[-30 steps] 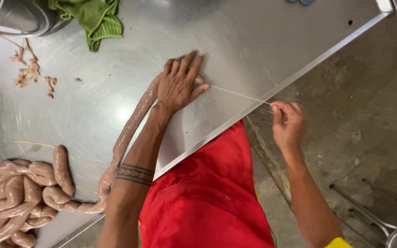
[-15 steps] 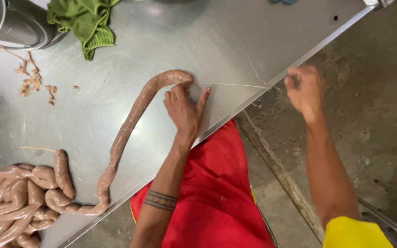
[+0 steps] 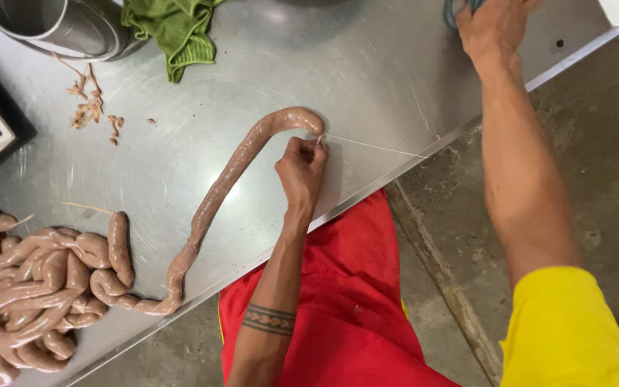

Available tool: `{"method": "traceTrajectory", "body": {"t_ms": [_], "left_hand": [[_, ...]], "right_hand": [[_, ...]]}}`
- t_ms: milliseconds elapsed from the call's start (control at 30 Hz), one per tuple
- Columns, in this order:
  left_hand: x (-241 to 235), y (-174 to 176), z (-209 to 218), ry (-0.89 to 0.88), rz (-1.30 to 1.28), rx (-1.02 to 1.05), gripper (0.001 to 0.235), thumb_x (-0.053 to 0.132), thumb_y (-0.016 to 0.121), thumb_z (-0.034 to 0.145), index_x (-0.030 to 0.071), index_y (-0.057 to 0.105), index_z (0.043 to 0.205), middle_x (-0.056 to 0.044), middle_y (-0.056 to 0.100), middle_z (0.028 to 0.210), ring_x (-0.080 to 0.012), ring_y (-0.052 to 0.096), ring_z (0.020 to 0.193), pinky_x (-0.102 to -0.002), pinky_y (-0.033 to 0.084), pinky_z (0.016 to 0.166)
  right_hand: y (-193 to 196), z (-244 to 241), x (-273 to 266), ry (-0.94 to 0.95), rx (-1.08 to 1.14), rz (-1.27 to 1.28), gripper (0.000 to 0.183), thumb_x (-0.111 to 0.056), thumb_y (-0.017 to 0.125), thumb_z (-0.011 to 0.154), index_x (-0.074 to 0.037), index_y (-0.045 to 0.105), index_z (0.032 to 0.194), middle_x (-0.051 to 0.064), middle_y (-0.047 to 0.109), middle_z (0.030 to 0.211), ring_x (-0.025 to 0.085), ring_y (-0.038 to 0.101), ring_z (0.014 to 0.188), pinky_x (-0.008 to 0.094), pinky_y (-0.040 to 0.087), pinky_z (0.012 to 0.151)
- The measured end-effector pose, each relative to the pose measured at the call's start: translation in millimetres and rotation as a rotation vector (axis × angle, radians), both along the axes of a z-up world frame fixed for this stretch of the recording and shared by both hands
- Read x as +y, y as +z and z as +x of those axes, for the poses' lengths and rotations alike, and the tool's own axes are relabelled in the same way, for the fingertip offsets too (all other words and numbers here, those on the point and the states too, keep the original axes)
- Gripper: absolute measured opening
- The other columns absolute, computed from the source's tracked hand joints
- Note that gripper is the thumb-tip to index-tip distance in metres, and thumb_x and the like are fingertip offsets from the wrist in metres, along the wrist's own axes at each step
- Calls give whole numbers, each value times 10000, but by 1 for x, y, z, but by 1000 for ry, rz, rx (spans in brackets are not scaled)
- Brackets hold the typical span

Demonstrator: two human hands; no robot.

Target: The person segments a long strand of sausage meat into individual links by twisting the casing with their hands and securing the divisions with a thin string, then uses shears to cut the string after completing a section.

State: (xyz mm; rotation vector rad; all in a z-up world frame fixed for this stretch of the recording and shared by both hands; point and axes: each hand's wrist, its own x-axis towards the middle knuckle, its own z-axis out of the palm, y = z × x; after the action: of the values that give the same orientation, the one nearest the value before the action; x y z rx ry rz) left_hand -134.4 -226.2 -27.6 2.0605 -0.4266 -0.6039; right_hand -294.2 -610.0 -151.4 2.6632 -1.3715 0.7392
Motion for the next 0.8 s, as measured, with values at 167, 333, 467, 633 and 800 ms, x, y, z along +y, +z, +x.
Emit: {"method": "traceTrajectory", "body": {"t_ms": [167,333,467,633,800], "left_hand": [[6,-5,8,9,-69,56,191,86,729,858,-27,689,1007,-124,771,873,-179,752,789,-313,602,749],[18,-3,23,-178,81,-135,185,96,742,876,-5,777,1027,-144,763,864,-204,759,765,-328,593,730],[24,8,37,-311,137,-174,161,122,697,954,-32,742,967,-153,734,812,-250,715,696,-375,557,673],[25,23,55,-307,73,172,219,161,627,1007,-49,677,975,-106,731,738,-160,709,642,-307,594,598],[32,20,59,-272,23,276,214,153,625,1006,-56,668,991,-102,739,789,-137,740,699,-284,639,618]], "right_hand": [[49,-35,50,-92,249,722,573,-376,951,875,147,719,891,339,665,937,408,679,900,429,552,893],[116,-58,159,70,-634,1627,213,-114,815,825,-10,718,983,149,709,1101,170,655,829,307,561,660],[133,-57,253,326,-959,1946,501,-385,847,792,-22,646,1074,81,636,1212,103,599,799,240,524,603],[117,-51,312,515,-807,2430,834,-791,720,698,-72,584,1097,25,558,1072,63,528,792,143,392,531],[97,-44,322,474,-660,2553,822,-798,687,706,-67,572,1064,46,565,1045,71,547,775,129,348,463]]}}
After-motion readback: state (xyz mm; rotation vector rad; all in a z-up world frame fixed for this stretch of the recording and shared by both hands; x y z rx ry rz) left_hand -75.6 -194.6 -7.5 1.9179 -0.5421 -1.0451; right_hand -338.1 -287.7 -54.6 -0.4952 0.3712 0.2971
